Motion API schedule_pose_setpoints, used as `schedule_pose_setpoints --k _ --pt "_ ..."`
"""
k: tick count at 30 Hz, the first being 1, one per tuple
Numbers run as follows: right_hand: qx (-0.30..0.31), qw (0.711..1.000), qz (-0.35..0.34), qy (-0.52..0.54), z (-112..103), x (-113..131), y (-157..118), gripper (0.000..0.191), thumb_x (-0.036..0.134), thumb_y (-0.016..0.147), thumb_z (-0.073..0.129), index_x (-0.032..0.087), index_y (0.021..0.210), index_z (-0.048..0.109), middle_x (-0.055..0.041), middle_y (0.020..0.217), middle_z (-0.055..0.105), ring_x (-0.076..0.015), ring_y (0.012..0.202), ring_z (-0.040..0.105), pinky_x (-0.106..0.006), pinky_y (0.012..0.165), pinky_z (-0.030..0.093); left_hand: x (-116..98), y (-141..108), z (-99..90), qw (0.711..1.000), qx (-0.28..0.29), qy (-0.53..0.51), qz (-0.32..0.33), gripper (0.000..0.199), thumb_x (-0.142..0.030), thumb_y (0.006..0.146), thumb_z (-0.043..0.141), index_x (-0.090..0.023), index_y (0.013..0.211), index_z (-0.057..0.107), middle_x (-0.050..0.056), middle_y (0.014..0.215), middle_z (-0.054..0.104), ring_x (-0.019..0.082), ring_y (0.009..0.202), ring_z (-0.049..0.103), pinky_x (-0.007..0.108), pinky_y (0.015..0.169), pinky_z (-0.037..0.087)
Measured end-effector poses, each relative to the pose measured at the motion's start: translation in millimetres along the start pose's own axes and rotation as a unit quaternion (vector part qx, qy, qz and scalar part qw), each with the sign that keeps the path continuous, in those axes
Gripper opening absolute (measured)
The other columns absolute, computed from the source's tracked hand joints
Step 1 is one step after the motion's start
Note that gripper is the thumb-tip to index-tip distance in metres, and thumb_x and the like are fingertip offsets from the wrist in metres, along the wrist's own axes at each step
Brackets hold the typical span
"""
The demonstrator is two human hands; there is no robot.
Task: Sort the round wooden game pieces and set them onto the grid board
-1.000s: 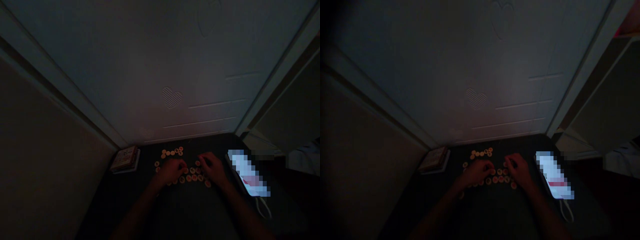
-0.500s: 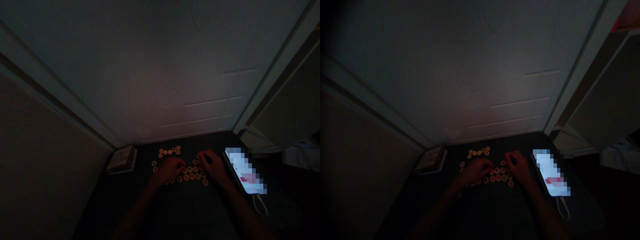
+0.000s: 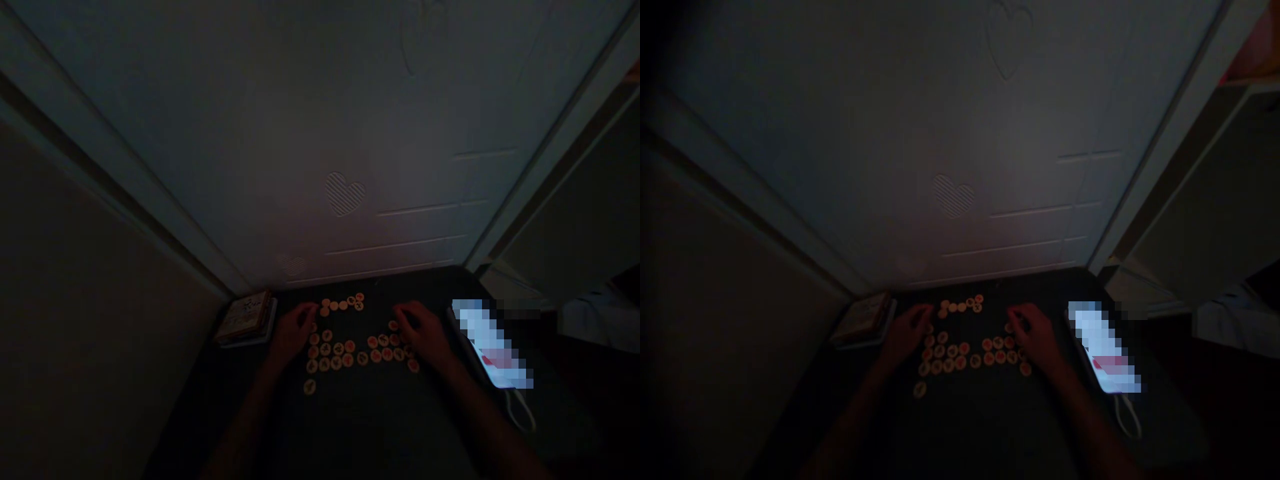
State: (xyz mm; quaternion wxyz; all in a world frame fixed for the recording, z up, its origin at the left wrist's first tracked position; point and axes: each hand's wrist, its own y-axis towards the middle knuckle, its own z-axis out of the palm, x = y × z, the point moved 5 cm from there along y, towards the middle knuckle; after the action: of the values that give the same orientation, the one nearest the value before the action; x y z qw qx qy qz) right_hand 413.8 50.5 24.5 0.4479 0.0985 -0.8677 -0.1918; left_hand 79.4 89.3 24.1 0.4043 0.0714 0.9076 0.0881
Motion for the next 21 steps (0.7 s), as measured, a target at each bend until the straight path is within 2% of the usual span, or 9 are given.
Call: schedule_pose_setpoints --k 5,11,17,21 --pt "0.089 0.995 -0.048 -0.023 19 25 13 0.019 0.030 0.097 0.056 0.025 0.106 0.071 -0.0054 0.103 0.073 -0.0208 0.096 0.068 -0.034 0.086 0.054 21 -4 -1.3 0.998 -0.063 -0.018 -0.016 0.035 -0.045 0.096 0.047 -0.022 0.106 0.071 0.006 0.103 0.077 0.023 0.092 0.072 0.035 0.084 0.056" --pt "0.182 0.975 -0.048 -0.120 53 39 36 0.018 0.030 0.090 0.065 0.025 0.107 0.071 -0.0057 0.109 0.072 -0.0218 0.101 0.067 -0.035 0.092 0.052 28 -7 0.5 0.995 -0.082 -0.046 -0.020 0.033 -0.045 0.095 0.050 -0.022 0.103 0.072 0.006 0.098 0.078 0.023 0.087 0.073 0.034 0.082 0.057" --pt "0.168 0.972 -0.014 -0.163 85 37 50 0.018 0.029 0.085 0.071 0.022 0.101 0.071 -0.0095 0.102 0.073 -0.0233 0.090 0.068 -0.034 0.083 0.052 30 -10 -1.8 0.993 -0.099 -0.061 -0.026 0.033 -0.044 0.095 0.050 -0.021 0.102 0.072 0.006 0.099 0.078 0.022 0.092 0.073 0.034 0.085 0.056" --pt "0.162 0.974 0.000 -0.160 91 34 51 0.017 0.020 0.085 0.067 0.021 0.102 0.071 -0.0092 0.100 0.074 -0.0219 0.087 0.068 -0.032 0.081 0.052 31 -10 -1.3 0.992 -0.098 -0.071 -0.024 0.032 -0.043 0.095 0.050 -0.021 0.102 0.072 0.007 0.100 0.078 0.022 0.092 0.073 0.034 0.085 0.057"
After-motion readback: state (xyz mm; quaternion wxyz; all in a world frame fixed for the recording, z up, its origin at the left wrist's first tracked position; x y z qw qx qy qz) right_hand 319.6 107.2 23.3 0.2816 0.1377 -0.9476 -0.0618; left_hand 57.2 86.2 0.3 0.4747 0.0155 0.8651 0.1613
